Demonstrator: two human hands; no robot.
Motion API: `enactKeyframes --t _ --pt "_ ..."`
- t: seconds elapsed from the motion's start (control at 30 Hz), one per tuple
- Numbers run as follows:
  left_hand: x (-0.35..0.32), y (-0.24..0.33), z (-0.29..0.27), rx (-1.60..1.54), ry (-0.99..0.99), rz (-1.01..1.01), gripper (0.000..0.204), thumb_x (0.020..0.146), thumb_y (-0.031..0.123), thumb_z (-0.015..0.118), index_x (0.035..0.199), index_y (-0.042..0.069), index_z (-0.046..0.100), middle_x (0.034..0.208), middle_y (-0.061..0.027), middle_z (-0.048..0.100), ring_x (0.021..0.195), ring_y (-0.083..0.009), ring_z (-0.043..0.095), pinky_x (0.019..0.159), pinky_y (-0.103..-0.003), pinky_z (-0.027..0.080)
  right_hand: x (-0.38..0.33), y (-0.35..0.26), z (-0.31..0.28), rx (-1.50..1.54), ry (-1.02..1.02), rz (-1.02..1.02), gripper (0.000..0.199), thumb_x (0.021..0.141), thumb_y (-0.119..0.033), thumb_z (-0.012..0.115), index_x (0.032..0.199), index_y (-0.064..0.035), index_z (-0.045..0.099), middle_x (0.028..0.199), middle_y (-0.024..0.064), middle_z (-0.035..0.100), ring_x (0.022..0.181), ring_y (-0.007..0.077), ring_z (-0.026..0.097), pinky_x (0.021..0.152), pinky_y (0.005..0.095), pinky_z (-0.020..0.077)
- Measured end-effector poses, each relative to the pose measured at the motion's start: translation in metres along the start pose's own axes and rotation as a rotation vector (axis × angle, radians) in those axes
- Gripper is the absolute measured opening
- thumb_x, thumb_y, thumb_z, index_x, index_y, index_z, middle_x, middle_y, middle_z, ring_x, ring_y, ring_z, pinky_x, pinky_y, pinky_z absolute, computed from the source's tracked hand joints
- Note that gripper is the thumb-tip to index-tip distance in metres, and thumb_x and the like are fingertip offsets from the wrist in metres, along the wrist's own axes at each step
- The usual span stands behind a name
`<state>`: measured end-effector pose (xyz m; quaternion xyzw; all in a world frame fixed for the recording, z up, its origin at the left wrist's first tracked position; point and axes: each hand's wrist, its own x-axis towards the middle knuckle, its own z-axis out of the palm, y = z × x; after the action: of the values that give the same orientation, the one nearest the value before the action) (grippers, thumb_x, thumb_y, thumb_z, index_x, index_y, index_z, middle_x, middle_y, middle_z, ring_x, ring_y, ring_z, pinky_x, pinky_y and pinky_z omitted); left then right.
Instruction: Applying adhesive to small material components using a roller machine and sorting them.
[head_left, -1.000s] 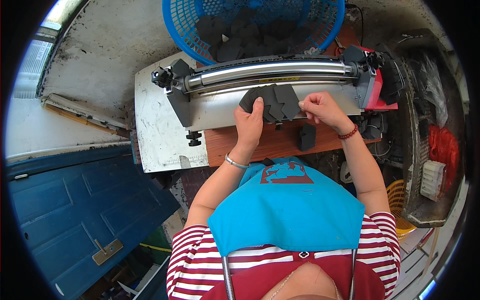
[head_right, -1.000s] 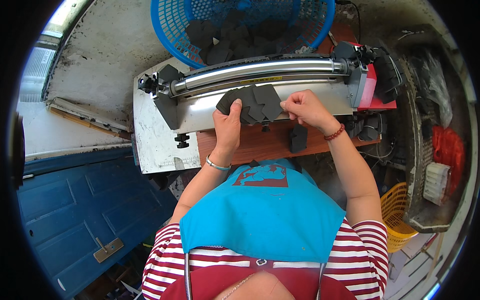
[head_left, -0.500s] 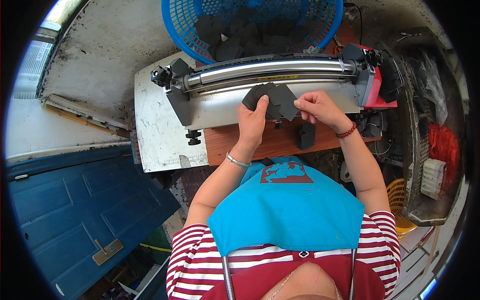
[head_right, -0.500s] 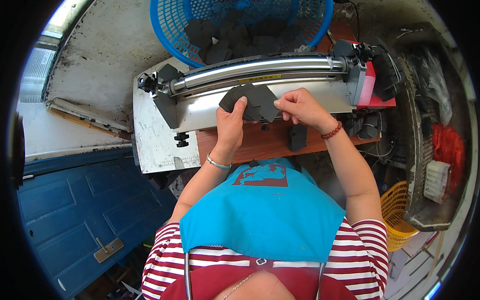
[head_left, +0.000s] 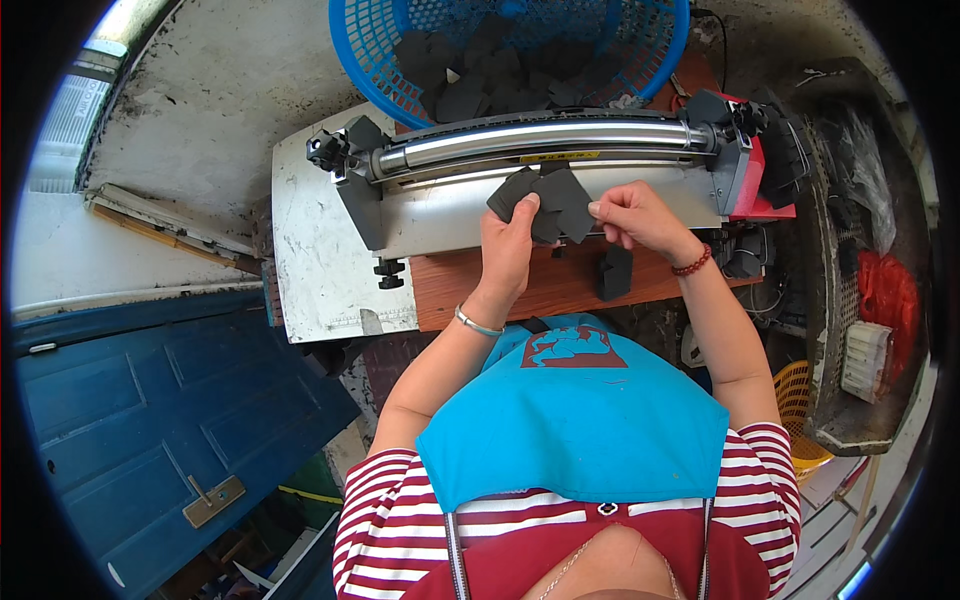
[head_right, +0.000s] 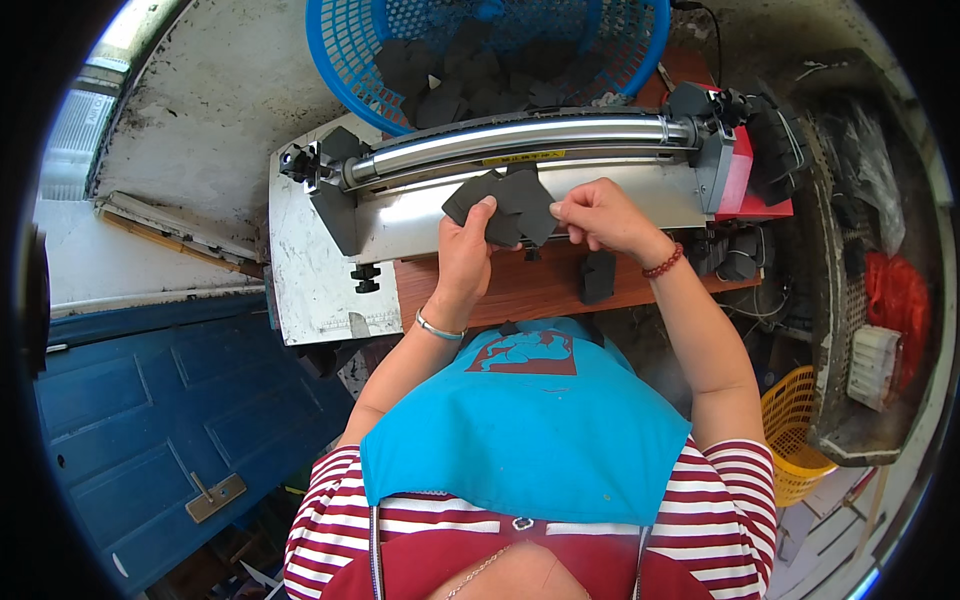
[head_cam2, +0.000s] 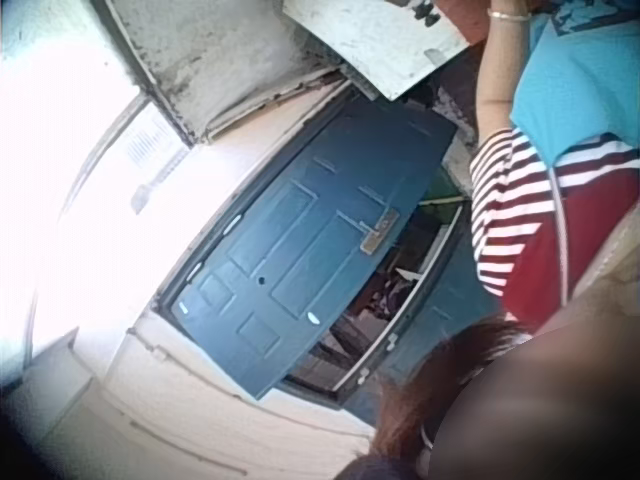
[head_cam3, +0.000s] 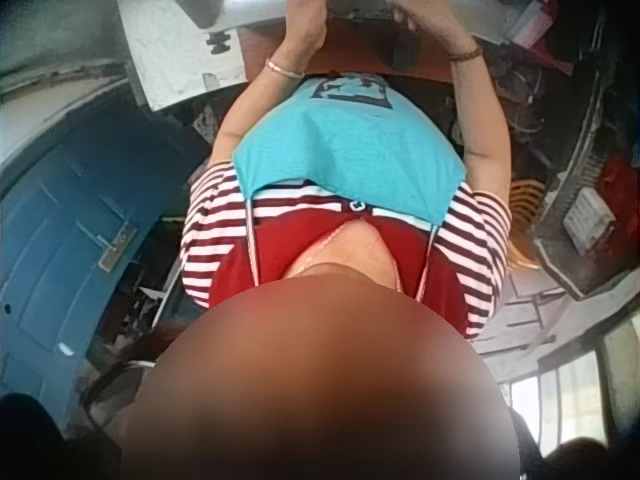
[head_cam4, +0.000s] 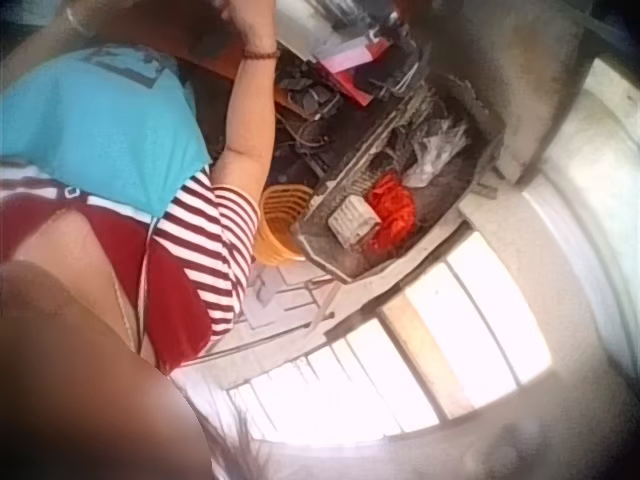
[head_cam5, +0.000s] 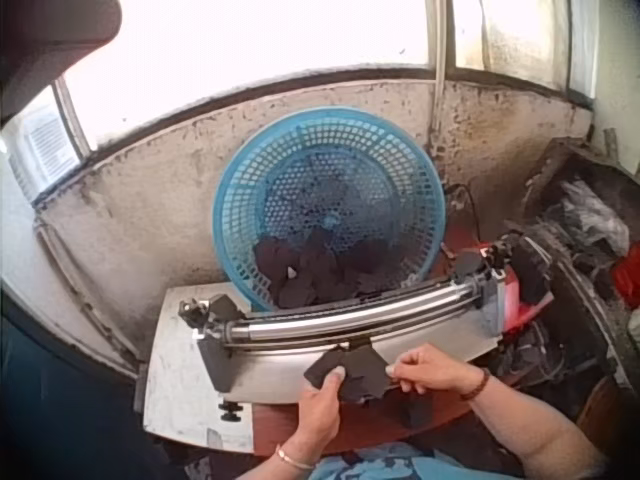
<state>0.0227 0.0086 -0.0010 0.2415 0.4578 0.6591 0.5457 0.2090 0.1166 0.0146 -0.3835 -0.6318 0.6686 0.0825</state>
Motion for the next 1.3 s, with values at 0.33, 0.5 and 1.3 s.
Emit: enactKeyframes --t 0.33,0.5,1.3 --pt "-0.002 0.002 0.003 0.069 0.031 -0.023 0.019 0.095 0.014 0.055 0.109 0.003 0.062 0.089 -0.0042 0.066 0.075 -0.0111 0.064 0.053 -0.024 0.053 -0.008 -0.003 -0.009 0.06 -0.016 -0.003 0.029 0.095 -0.03 0.06 0.079 -0.0064 0.063 0.061 -0.0026 0.057 0.047 0.0013 0.047 0.044 0.016 0.036" --pt "-0.015 0.009 -0.004 0.398 -0.032 0.12 0.015 0.091 0.012 0.059 0.099 0.002 0.066 0.085 -0.0057 0.066 0.071 -0.0127 0.062 0.06 -0.028 0.051 -0.02 0.0 -0.012 0.108 0.002 -0.037 0.029 0.095 -0.029 0.06 0.077 -0.0075 0.061 0.062 -0.0027 0.057 0.047 0.0014 0.046 0.044 0.0164 0.0345" --pt "-0.002 0.02 0.013 -0.071 -0.066 -0.228 0.031 0.092 0.013 0.056 0.12 0.001 0.055 0.1 -0.0102 0.066 0.085 -0.0183 0.068 0.06 -0.027 0.057 -0.031 0.015 -0.005 0.252 0.07 -0.077 0.028 0.097 -0.031 0.058 0.079 -0.009 0.062 0.066 -0.0034 0.058 0.051 0.0009 0.048 0.047 0.0151 0.0369"
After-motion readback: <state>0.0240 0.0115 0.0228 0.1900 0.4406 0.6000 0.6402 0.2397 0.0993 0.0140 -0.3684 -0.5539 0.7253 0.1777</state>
